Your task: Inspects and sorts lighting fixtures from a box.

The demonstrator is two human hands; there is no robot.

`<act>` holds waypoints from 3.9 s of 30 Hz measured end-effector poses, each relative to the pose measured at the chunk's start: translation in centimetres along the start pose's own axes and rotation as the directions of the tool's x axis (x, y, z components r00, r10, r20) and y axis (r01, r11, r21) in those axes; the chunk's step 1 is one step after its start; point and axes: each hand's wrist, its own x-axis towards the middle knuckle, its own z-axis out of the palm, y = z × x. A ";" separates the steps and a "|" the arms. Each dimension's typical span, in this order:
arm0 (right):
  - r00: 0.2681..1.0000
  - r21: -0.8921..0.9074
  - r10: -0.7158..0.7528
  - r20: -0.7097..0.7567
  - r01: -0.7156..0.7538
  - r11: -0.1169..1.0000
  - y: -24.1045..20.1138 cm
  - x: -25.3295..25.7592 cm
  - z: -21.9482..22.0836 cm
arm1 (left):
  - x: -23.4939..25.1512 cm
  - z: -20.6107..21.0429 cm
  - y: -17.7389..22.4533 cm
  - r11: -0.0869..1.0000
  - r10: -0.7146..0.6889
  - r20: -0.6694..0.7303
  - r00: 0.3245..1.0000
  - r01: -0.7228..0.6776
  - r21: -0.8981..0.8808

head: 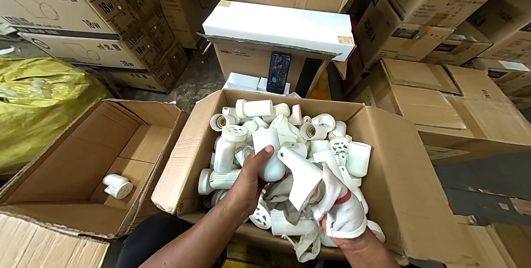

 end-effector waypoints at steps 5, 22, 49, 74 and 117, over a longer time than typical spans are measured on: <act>1.000 0.008 0.000 0.012 0.000 1.000 -0.1 0.0 0.0 | 0.0 0.0 0.0 1.000 -0.004 0.002 1.000 0.004 -0.002; 0.996 0.021 0.045 -0.080 -0.043 0.999 -0.5 0.7 0.7 | -0.1 0.0 0.0 1.000 -0.026 0.010 1.000 0.026 0.001; 0.992 -0.028 0.018 -0.126 -0.022 0.999 -0.4 0.2 0.6 | 0.1 -0.1 0.0 1.000 -0.023 -0.003 1.000 0.023 0.021; 0.984 -0.039 0.050 -0.173 -0.058 0.998 -0.6 0.6 1.2 | 0.0 -0.1 -0.1 1.000 -0.024 -0.003 1.000 0.025 0.016; 0.955 -0.120 -0.206 -0.213 0.184 0.976 0.3 0.3 0.0 | 0.2 -0.4 -0.7 0.997 -0.068 0.211 0.975 0.057 0.058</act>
